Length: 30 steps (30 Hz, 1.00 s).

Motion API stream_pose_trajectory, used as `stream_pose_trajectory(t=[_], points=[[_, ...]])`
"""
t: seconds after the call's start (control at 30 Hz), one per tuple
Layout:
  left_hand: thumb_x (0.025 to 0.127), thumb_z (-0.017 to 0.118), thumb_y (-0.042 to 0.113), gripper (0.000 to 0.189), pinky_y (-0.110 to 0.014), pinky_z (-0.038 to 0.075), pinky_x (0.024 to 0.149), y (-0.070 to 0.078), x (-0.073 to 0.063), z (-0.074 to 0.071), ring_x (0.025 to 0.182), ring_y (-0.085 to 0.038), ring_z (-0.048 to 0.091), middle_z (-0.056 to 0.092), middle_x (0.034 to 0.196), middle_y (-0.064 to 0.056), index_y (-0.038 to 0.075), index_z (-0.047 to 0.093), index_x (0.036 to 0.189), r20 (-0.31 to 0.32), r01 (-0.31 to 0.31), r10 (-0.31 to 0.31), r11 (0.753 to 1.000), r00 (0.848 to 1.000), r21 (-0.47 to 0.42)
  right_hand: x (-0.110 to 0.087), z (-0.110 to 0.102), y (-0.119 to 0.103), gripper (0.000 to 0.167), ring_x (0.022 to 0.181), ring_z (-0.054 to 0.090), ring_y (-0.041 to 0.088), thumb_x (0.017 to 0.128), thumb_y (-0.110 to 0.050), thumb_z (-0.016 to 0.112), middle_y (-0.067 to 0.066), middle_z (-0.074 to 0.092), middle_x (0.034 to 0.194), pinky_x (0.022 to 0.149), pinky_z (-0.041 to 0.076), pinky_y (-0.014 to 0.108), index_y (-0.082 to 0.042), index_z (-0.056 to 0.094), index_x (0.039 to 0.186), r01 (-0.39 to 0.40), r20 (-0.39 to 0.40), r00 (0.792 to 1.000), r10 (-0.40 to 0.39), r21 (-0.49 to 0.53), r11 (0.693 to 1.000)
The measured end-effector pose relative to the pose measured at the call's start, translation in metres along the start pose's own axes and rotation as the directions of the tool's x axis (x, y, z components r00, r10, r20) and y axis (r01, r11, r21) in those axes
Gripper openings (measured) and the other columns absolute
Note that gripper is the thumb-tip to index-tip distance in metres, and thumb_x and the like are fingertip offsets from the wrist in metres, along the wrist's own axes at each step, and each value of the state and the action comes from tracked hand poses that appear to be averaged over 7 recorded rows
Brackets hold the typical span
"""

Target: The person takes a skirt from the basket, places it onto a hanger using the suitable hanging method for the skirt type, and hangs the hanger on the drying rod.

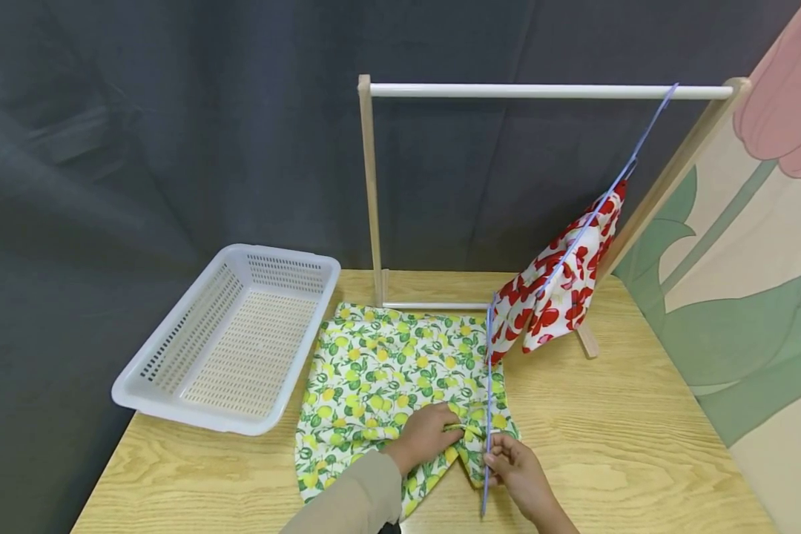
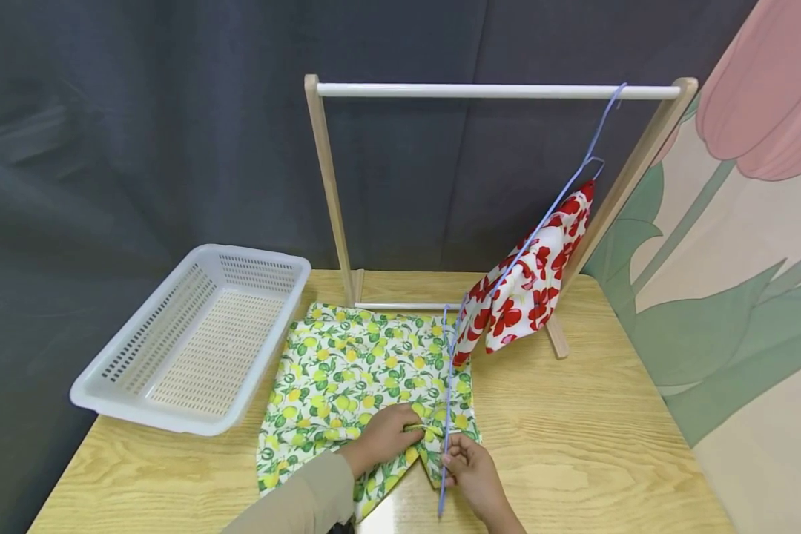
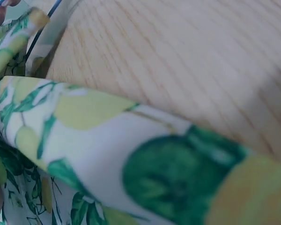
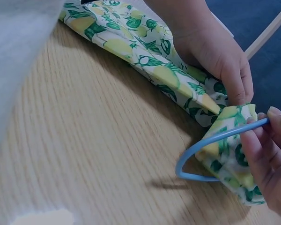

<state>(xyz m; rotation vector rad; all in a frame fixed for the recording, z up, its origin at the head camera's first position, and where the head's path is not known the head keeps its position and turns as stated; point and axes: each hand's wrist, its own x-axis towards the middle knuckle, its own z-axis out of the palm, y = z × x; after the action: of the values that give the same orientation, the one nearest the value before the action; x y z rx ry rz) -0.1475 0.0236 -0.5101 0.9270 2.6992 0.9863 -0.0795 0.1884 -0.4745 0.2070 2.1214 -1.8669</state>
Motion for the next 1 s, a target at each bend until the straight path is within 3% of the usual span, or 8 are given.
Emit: stream_pose_trajectory(t=[0.13,0.4,0.5,0.63,0.73,0.87,0.93,1.0], points=[[0.086,0.051,0.025,0.036,-0.013,0.025,0.044,-0.002,0.0,-0.001,0.048,-0.004,0.027,0.031,0.056,0.007,0.015,0.041,0.053,-0.018,0.002,-0.002,1.0,1.0,-0.017,0.003,0.002,0.002,0.017,0.064,0.051,0.01,0.084,0.007,0.045,0.007,0.047,0.077,0.057,0.049,0.026,0.015,0.042,0.098,0.018,0.022,1.0,-0.018,0.007,1.0],[0.084,0.051,0.038,0.041,-0.014,0.027,0.043,-0.004,0.003,0.003,0.047,-0.003,0.03,0.034,0.055,0.009,0.016,0.042,0.052,0.047,-0.014,0.012,0.999,0.999,0.036,0.006,0.009,0.003,0.016,0.062,0.052,0.01,0.085,0.007,0.044,0.005,0.046,0.075,0.055,0.048,0.024,0.016,0.041,0.098,0.017,0.058,0.998,-0.02,0.049,0.999],[0.08,0.057,0.041,0.031,-0.014,0.031,0.045,-0.005,0.003,0.001,0.05,-0.001,0.034,0.04,0.061,0.011,0.015,0.054,0.062,0.076,-0.017,0.015,1.0,0.997,0.025,0.007,0.01,0.003,0.015,0.062,0.05,0.009,0.085,0.007,0.044,0.004,0.046,0.075,0.055,0.047,0.023,0.015,0.041,0.097,0.003,0.056,0.998,-0.005,0.044,0.999],[0.074,0.064,0.04,0.027,-0.014,0.04,0.057,-0.007,0.002,-0.002,0.066,0.002,0.045,0.048,0.075,0.014,0.017,0.063,0.087,0.172,0.06,-0.047,0.995,0.984,-0.074,0.007,0.01,0.003,0.015,0.063,0.049,0.009,0.085,0.005,0.045,0.004,0.046,0.075,0.055,0.047,0.024,0.014,0.042,0.097,0.004,0.061,0.998,-0.006,0.023,1.0],[0.072,0.067,0.036,0.029,-0.016,0.042,0.066,-0.01,0.003,-0.004,0.076,0.0,0.049,0.05,0.082,0.014,0.016,0.062,0.092,0.233,0.141,-0.092,0.969,0.968,-0.204,0.008,0.009,0.006,0.016,0.063,0.049,0.009,0.085,0.004,0.045,0.004,0.046,0.076,0.055,0.047,0.024,0.013,0.043,0.098,0.001,0.077,0.997,-0.002,0.013,1.0],[0.072,0.069,0.026,0.025,-0.019,0.043,0.071,-0.012,0.001,-0.009,0.082,-0.002,0.051,0.053,0.088,0.013,0.015,0.061,0.093,0.275,0.226,-0.122,0.892,0.954,-0.391,0.01,0.009,0.012,0.017,0.064,0.048,0.01,0.085,0.003,0.046,0.003,0.046,0.077,0.055,0.046,0.023,0.013,0.043,0.099,-0.005,0.122,0.992,0.005,0.006,1.0],[0.072,0.07,0.021,0.024,-0.02,0.043,0.072,-0.012,0.0,-0.011,0.083,-0.002,0.052,0.054,0.091,0.012,0.014,0.061,0.093,0.287,0.252,-0.129,0.859,0.949,-0.447,0.011,0.009,0.014,0.017,0.064,0.048,0.009,0.085,0.003,0.046,0.003,0.046,0.077,0.055,0.046,0.022,0.013,0.043,0.098,-0.007,0.151,0.989,0.007,0.002,1.0],[0.072,0.07,0.019,0.024,-0.02,0.043,0.071,-0.013,-0.001,-0.013,0.082,-0.003,0.052,0.055,0.092,0.012,0.014,0.061,0.094,0.294,0.263,-0.134,0.847,0.947,-0.462,0.011,0.01,0.016,0.016,0.063,0.047,0.009,0.085,0.002,0.047,0.002,0.046,0.076,0.054,0.045,0.022,0.013,0.043,0.096,-0.007,0.175,0.985,0.007,-0.004,1.0]])
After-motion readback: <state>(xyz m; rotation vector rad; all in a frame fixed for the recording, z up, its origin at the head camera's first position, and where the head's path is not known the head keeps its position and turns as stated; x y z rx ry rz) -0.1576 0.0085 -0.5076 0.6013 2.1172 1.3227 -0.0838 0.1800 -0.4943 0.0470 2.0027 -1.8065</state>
